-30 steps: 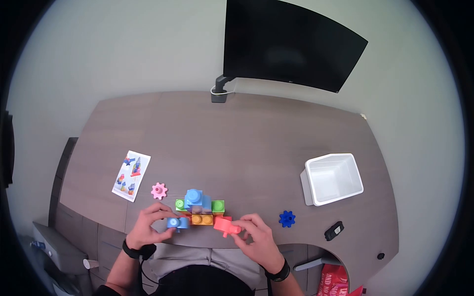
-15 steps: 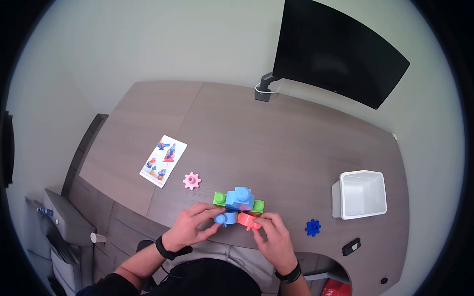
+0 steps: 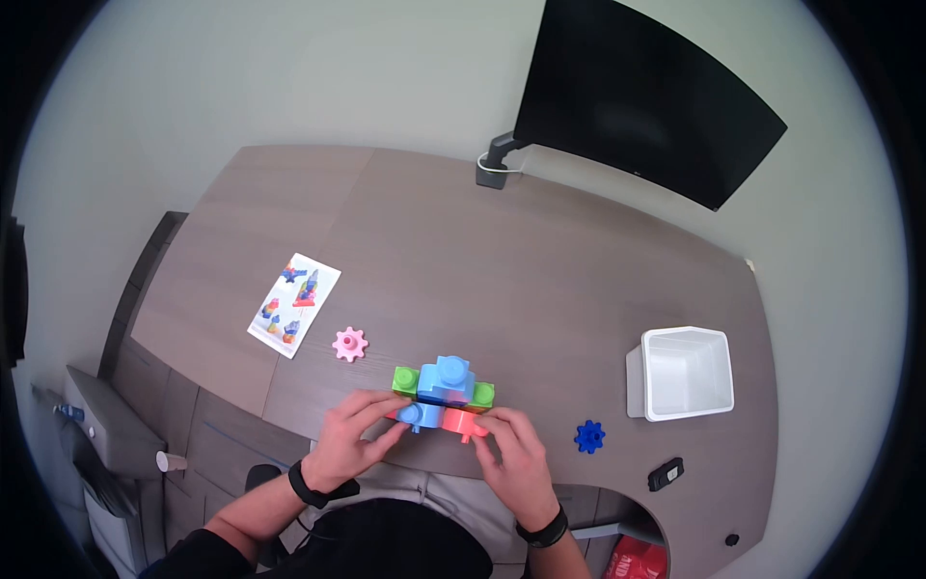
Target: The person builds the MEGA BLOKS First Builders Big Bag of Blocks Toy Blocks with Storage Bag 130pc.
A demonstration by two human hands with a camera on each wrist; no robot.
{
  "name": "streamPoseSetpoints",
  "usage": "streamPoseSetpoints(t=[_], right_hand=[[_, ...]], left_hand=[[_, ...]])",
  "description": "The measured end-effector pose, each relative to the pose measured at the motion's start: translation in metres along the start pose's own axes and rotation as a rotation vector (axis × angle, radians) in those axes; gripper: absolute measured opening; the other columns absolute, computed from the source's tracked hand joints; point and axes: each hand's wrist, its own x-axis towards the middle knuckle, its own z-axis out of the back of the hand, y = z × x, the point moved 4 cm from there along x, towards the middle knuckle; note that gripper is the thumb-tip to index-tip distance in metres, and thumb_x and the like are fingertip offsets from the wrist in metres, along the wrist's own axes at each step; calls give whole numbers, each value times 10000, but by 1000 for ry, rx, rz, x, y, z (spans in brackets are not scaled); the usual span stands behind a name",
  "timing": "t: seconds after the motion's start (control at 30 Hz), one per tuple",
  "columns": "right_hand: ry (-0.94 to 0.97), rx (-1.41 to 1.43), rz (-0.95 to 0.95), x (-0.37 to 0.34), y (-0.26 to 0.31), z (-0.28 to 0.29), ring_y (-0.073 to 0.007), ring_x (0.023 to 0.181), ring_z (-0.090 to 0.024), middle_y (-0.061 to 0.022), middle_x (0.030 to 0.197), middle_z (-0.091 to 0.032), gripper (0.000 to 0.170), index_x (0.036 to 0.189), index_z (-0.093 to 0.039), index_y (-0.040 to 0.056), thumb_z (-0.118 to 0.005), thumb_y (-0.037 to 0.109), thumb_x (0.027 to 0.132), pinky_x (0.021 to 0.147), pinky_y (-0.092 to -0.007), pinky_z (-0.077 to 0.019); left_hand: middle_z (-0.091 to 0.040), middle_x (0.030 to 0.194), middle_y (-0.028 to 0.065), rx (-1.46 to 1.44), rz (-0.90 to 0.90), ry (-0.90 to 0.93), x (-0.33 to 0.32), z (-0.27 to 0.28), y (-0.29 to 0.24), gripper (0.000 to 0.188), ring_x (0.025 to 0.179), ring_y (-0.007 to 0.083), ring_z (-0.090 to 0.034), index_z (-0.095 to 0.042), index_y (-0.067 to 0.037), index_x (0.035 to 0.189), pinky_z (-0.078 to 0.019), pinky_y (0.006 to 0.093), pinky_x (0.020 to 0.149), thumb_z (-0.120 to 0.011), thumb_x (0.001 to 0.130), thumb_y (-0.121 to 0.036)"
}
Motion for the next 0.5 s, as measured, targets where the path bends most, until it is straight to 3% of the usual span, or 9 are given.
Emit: streamPoseSetpoints(t=[0.07, 0.17, 0.5], right_hand=[[-26, -29, 52, -1, -3, -2, -267, 1039, -779, -118, 1258, -761, 345, 1227, -803, 42, -900, -53, 910, 785, -356, -654], [-32, 2, 2, -3, -2, -5, -353, 1101, -762, -135, 1255, -736, 313, 1225, -779, 26, -876, -36, 934, 940, -441, -642], [-106, -74, 115, -4, -1, -14, -274, 1023, -754, -116, 1274, -737, 349, 1246, -841, 21, -873, -73, 912, 872, -391, -647]], left_hand=[[-827, 1259, 83, -2, -16, -19, 0, -1, 0, 401, 1101, 285, -795, -859, -111, 1279, -662, 401, 933, -942, 891, -55], [-825, 1246, 72, 11, -42, -27, 2, -2, -2, 398, 1077, 275, -786, -869, -122, 1271, -652, 394, 905, -942, 887, -49], [-820, 1242, 47, 55, -69, -25, 8, -3, -3, 421, 1003, 239, -746, -878, -146, 1312, -612, 376, 787, -937, 903, -61]])
